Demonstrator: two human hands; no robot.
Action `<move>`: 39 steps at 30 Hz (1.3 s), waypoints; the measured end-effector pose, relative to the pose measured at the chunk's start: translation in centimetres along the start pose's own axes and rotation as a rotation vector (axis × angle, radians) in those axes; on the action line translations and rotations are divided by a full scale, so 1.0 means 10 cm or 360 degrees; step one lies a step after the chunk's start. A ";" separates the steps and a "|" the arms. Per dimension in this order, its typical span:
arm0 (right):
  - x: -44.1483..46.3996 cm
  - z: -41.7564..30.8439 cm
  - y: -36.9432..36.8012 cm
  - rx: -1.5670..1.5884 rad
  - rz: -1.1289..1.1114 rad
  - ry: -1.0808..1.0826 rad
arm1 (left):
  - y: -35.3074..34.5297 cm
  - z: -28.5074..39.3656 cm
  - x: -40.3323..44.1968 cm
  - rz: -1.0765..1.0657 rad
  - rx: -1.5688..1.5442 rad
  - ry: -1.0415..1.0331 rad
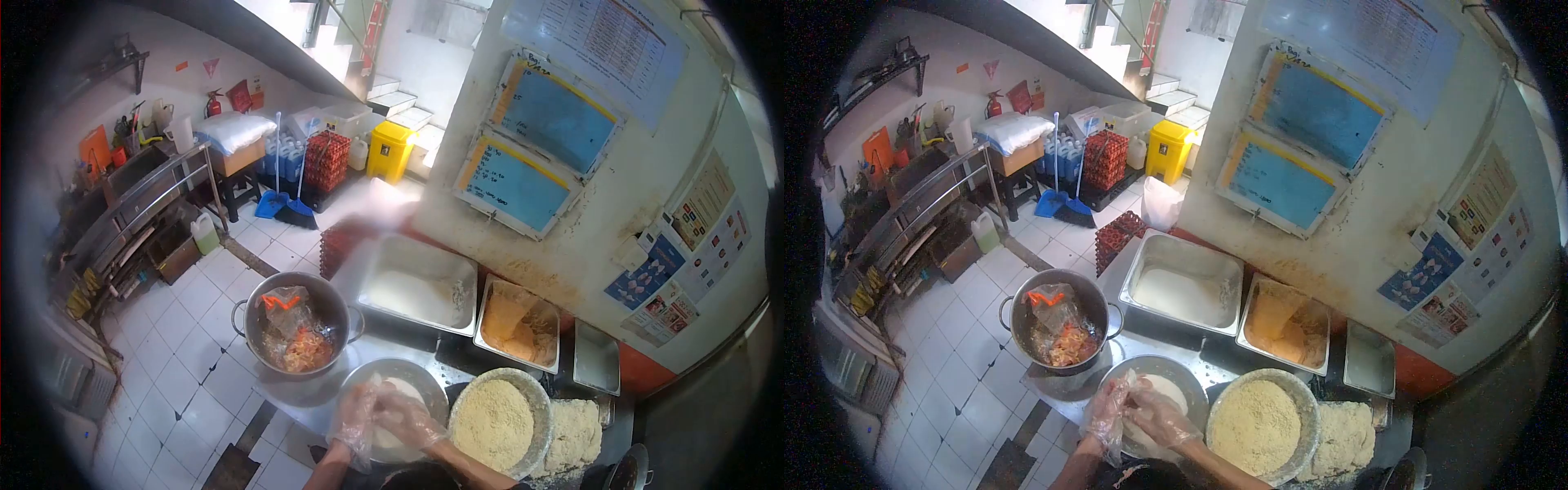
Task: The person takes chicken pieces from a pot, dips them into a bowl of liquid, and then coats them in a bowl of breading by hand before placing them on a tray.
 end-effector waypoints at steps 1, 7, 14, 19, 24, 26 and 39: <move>-0.04 0.01 -0.04 -0.0216 -0.0143 0.0017 | 0.05 -0.06 0.05 -0.0002 0.0000 0.0001; -0.01 0.26 0.21 0.0734 0.0290 -0.0264 | 0.13 0.12 -0.03 0.0152 0.0209 -0.0248; -0.08 0.56 0.12 0.1005 0.0170 -0.1163 | -0.04 0.12 -0.10 -0.0706 0.0231 -0.0145; -0.11 0.78 0.19 0.0685 0.0373 -0.0894 | 0.02 -0.13 0.06 -0.0603 0.0038 -0.0183; -0.13 0.43 0.24 0.0819 0.0287 -0.0803 | 0.05 -0.11 0.06 -0.0142 0.0472 0.0033; -0.13 0.46 0.25 0.0750 0.0266 -0.0816 | 0.12 -0.20 0.11 -0.0162 0.0290 0.0003; -0.16 0.49 0.19 0.0648 0.0197 -0.0802 | 0.14 -0.09 0.11 0.0352 0.0103 -0.0171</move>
Point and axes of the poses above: each hand's wrist, its own x-axis towards the middle knuckle, its own y-axis out of the back of the hand, z = x × y, the point moved 5 cm from there along x, towards the middle knuckle, and after that the axes turned 12 degrees about z, right-handed, at the moved point
